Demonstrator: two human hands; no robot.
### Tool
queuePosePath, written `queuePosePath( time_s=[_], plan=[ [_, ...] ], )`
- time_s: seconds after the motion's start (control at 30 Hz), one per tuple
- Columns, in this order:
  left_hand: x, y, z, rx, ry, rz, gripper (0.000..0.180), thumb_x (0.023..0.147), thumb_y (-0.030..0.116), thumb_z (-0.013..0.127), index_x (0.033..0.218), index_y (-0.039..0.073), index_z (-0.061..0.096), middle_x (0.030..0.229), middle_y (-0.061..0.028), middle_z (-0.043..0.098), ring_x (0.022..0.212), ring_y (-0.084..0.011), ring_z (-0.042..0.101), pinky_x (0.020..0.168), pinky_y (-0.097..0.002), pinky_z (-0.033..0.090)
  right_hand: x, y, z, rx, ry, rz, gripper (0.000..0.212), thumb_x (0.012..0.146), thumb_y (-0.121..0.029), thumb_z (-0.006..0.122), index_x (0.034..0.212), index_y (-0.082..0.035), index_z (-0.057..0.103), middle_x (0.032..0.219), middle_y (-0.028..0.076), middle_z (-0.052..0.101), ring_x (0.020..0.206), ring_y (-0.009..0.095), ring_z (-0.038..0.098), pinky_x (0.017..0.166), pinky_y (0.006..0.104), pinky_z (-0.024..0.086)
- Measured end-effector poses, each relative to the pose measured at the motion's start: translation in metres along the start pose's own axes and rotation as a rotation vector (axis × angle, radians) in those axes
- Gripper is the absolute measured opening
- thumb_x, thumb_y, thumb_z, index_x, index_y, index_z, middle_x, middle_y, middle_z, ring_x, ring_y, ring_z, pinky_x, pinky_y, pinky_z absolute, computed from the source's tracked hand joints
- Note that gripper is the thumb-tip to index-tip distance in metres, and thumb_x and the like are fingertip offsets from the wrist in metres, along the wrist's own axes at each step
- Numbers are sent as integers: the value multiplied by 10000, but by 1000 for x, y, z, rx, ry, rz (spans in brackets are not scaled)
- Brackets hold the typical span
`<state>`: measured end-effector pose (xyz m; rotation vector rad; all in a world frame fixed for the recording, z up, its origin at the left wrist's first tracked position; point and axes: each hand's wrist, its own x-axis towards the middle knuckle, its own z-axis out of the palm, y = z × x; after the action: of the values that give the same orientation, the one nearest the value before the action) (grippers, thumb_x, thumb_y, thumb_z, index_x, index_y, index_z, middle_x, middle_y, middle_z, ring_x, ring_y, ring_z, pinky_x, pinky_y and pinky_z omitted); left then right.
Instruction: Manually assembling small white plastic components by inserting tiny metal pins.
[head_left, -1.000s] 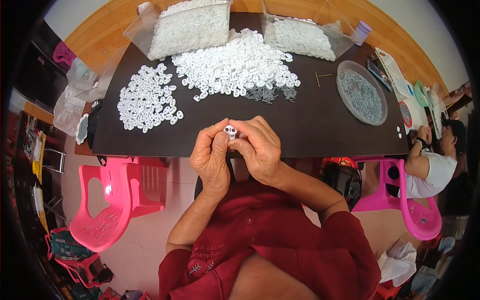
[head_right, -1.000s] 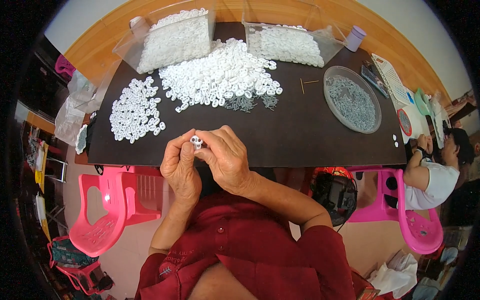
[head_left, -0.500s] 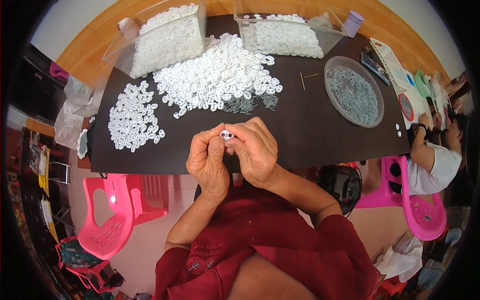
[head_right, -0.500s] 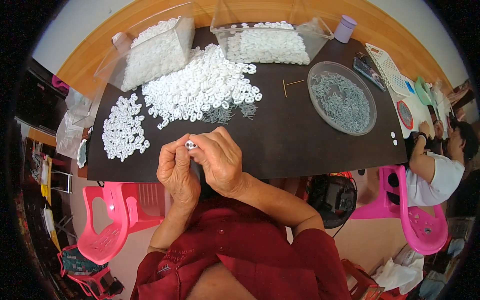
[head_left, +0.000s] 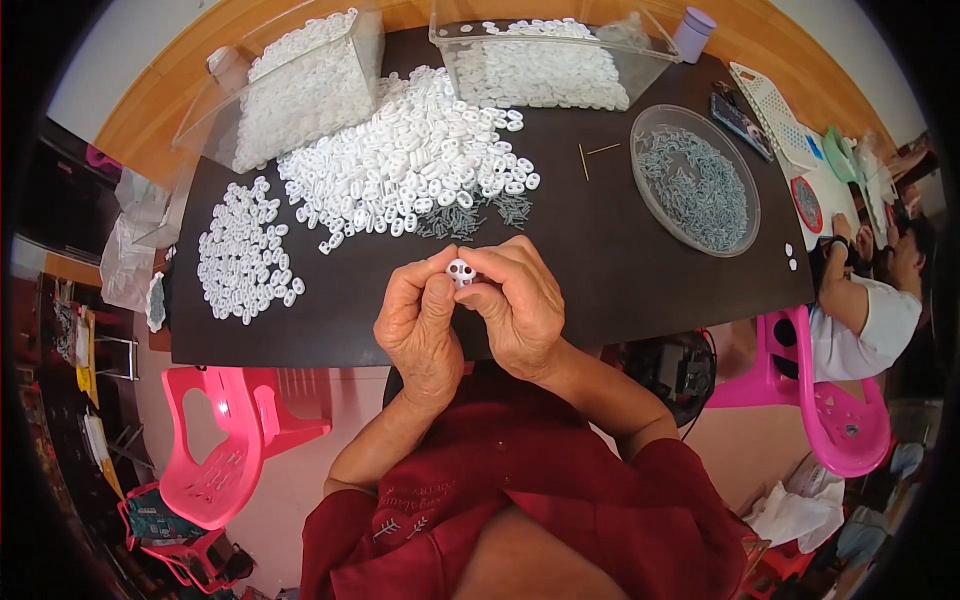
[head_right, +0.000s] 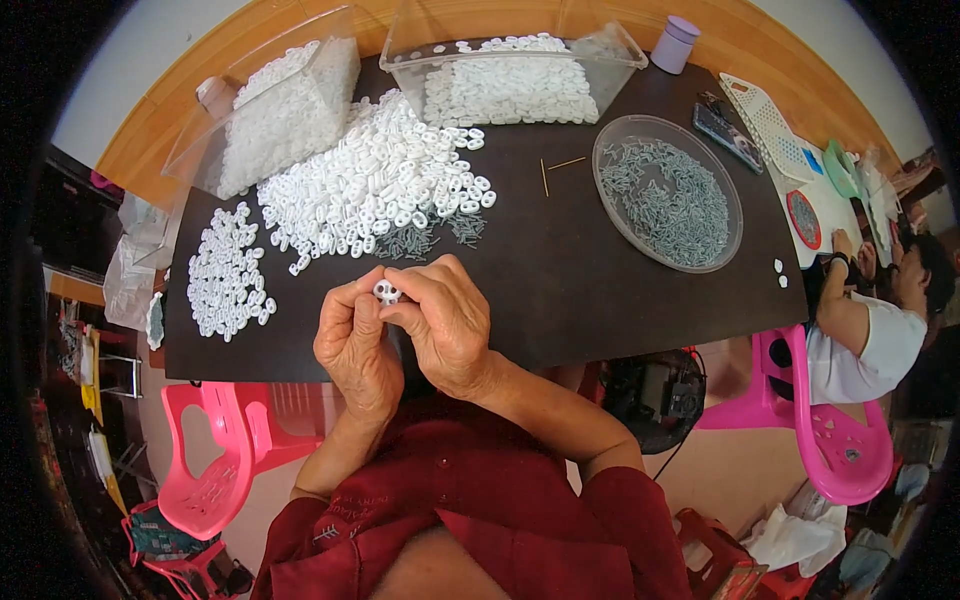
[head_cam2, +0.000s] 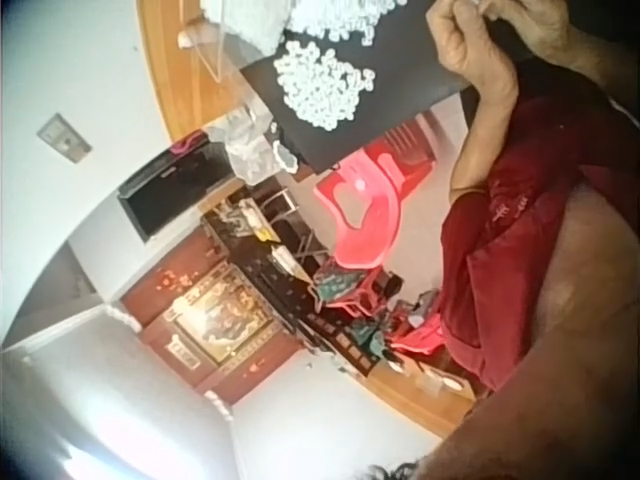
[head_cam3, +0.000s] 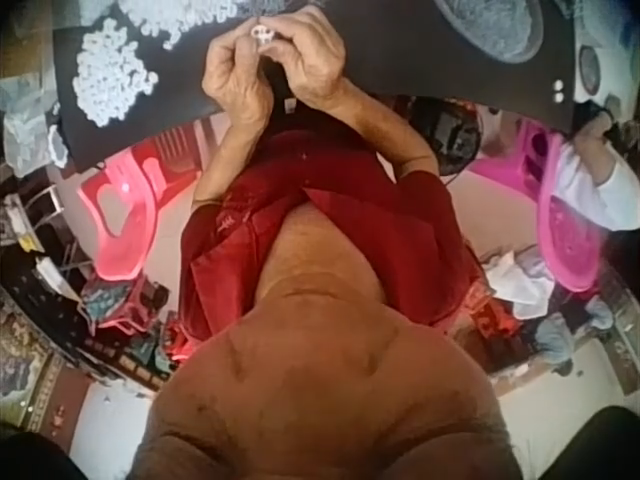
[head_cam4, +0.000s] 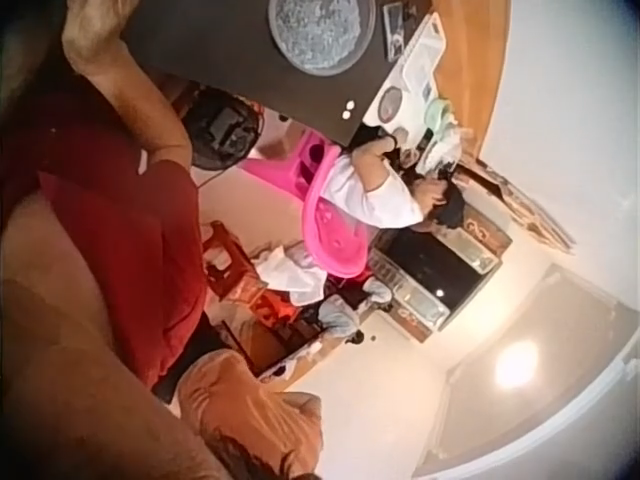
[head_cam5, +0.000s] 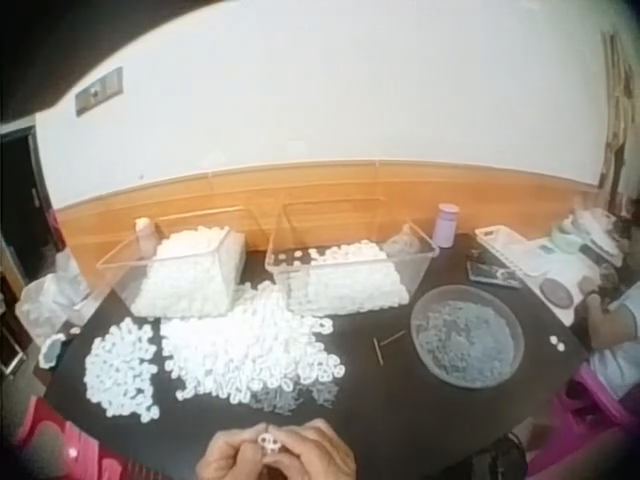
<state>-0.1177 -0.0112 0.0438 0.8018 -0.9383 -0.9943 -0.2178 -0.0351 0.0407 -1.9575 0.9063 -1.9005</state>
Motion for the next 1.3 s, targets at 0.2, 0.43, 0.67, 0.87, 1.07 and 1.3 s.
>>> queuePosePath(
  time_s=[0.2, 0.43, 0.67, 0.87, 1.07, 1.3],
  plan=[
    [6, -1, -12, 23, -21, 14, 189, 908, 116, 568, 1027, -30, 586, 933, -40, 592, 835, -79, 512, 777, -216, 409, -3, 1, 12, -21, 4, 21, 260, 782, -66, 671, 1011, 34, 600, 821, 115, 608, 653, 201, 529, 546, 285, 431],
    [14, -2, -27, 6, 6, 23, 161, 918, 112, 551, 1002, -22, 580, 929, -34, 586, 820, -65, 488, 759, -210, 401, -3, 3, 34, -66, 13, -9, 243, 791, -70, 662, 1002, 31, 600, 826, 115, 613, 659, 204, 532, 550, 285, 431],
    [19, -1, -40, 93, 39, 73, 163, 937, 115, 516, 1006, -23, 569, 943, -37, 586, 828, -61, 476, 766, -211, 393, -2, 4, 53, -139, -25, -58, 230, 790, -69, 656, 985, 35, 592, 829, 127, 614, 665, 238, 548, 565, 302, 446],
    [21, -4, -50, 112, 69, 59, 181, 950, 149, 498, 994, -14, 563, 923, -34, 563, 824, -66, 469, 764, -218, 395, -4, 5, 65, -182, -25, -86, 220, 802, -78, 644, 975, 44, 584, 825, 141, 613, 674, 252, 559, 572, 309, 453],
    [20, -3, -52, 90, 89, 85, 178, 958, 149, 481, 991, -8, 559, 823, 14, 474, 725, -40, 406, 651, -187, 374, -5, 5, 71, -164, -35, -125, 204, 811, -73, 632, 969, 43, 573, 802, 140, 602, 648, 242, 540, 552, 310, 440],
    [19, -5, -55, 75, 122, 117, 158, 957, 126, 473, 966, -14, 546, 816, 0, 472, 722, -52, 409, 650, -199, 377, -7, 4, 76, -167, -65, -156, 187, 808, -44, 623, 965, 42, 569, 790, 123, 594, 630, 227, 524, 527, 308, 420]
  ],
)
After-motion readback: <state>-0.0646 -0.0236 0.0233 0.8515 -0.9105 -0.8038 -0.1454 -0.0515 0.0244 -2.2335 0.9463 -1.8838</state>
